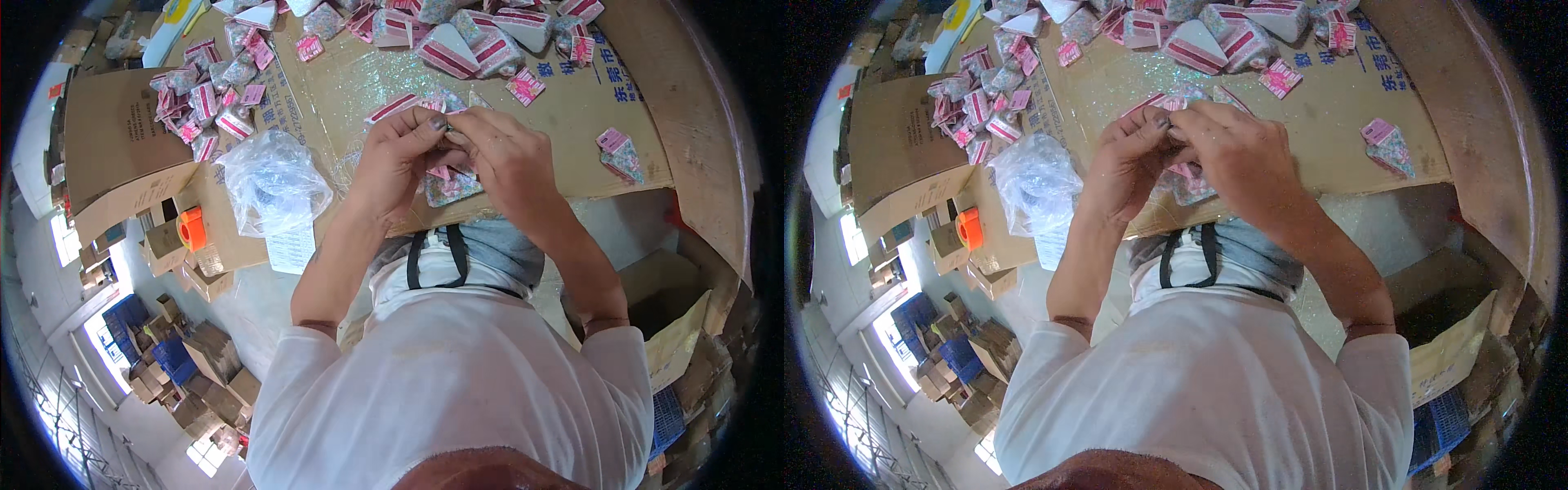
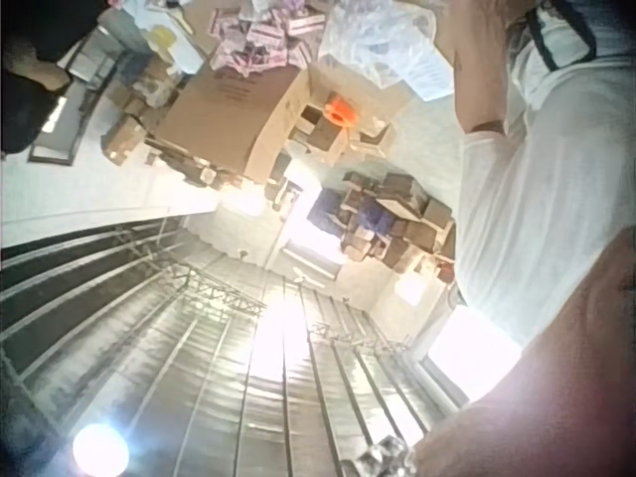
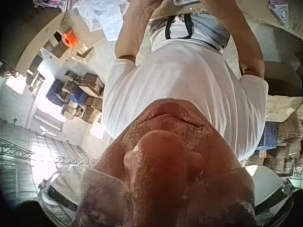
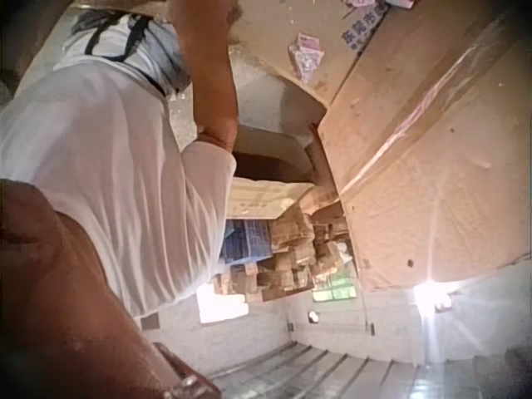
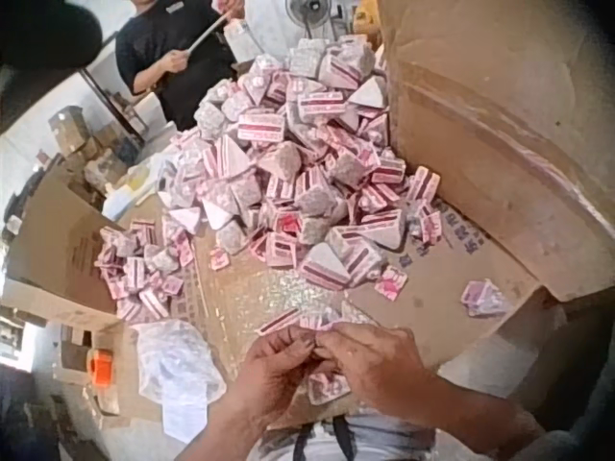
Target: Grouping and tying small packaged foam products with a string and a threading tool.
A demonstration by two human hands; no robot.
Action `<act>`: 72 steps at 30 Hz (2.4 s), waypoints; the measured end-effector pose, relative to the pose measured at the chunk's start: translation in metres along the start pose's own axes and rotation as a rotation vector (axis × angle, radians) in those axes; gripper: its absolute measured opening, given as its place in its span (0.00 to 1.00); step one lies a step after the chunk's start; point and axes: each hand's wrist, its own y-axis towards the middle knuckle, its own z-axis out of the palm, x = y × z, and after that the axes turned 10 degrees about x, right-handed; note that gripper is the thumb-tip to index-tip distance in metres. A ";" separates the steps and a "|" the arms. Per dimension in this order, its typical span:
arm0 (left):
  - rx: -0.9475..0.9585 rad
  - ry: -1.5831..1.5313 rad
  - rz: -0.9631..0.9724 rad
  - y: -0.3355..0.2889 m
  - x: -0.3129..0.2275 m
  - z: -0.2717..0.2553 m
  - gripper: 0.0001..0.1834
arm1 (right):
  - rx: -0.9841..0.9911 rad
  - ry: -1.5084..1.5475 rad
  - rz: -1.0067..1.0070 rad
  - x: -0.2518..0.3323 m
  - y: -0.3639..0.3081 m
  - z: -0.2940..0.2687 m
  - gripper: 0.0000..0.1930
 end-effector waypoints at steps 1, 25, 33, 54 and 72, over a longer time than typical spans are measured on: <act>-0.001 -0.001 0.000 0.000 0.001 0.000 0.11 | -0.010 0.000 -0.014 0.000 0.000 0.000 0.16; -0.236 0.327 0.076 0.003 0.010 0.014 0.07 | 0.042 -0.130 -0.153 -0.018 0.007 -0.012 0.08; -0.182 0.447 0.088 -0.001 0.011 0.024 0.05 | -0.375 1.018 0.541 -0.017 0.004 0.014 0.13; -0.166 0.610 0.291 -0.004 0.012 0.018 0.07 | -0.390 0.146 0.023 -0.023 -0.014 0.010 0.09; -0.162 0.406 0.194 0.001 0.003 0.011 0.07 | -0.211 0.281 0.093 -0.014 0.000 -0.007 0.09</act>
